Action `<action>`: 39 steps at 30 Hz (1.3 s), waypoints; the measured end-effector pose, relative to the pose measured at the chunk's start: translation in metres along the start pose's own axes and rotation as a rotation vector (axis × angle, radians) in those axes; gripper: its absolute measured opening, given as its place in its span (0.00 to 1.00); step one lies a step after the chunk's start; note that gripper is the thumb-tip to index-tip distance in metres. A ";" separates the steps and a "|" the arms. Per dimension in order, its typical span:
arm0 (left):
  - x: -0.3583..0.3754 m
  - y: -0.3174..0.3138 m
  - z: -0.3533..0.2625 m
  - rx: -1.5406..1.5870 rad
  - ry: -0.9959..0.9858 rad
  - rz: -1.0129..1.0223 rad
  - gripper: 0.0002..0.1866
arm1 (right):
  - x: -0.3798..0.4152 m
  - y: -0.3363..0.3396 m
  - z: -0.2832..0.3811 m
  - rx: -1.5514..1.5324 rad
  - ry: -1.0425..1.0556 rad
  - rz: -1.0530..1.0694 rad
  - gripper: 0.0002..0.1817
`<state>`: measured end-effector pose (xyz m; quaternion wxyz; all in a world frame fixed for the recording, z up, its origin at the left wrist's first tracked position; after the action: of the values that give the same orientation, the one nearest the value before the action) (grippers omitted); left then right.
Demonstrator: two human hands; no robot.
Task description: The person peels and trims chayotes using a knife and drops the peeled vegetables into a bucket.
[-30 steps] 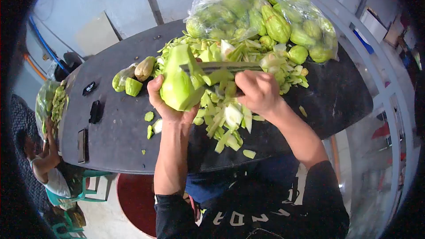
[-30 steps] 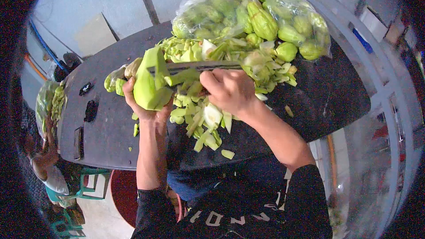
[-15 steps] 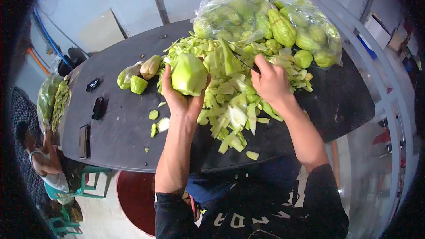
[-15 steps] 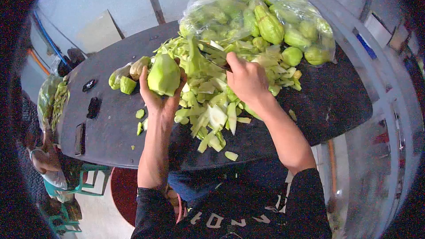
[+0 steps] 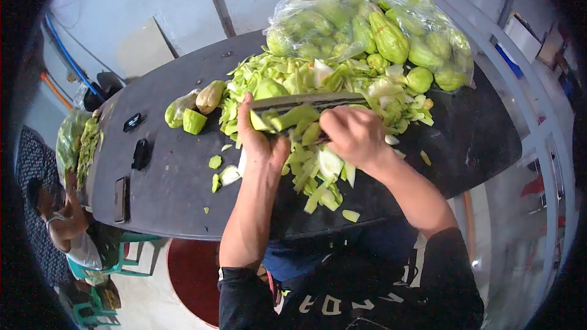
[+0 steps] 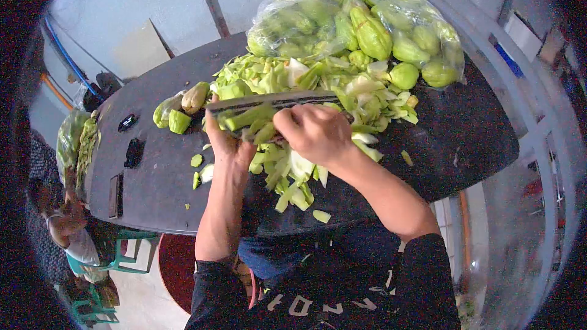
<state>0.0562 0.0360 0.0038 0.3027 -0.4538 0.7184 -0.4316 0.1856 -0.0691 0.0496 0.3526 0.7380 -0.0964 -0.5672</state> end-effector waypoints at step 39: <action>0.004 -0.018 -0.002 0.081 0.152 0.274 0.27 | 0.010 -0.010 -0.046 -0.130 -0.366 0.107 0.13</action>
<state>0.0603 0.0286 0.0207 0.3216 -0.3051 0.7763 -0.4482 0.2282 -0.0476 0.0405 0.4056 0.5921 -0.1611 -0.6775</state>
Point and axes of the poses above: each hand's wrist, its own x-axis away from the middle knuckle, its own y-axis out of the back of the hand, z = x × y, the point moved 5 cm from there along -x, towards the middle knuckle, and after that the axes turned 7 degrees about z, right-handed, at the moved point
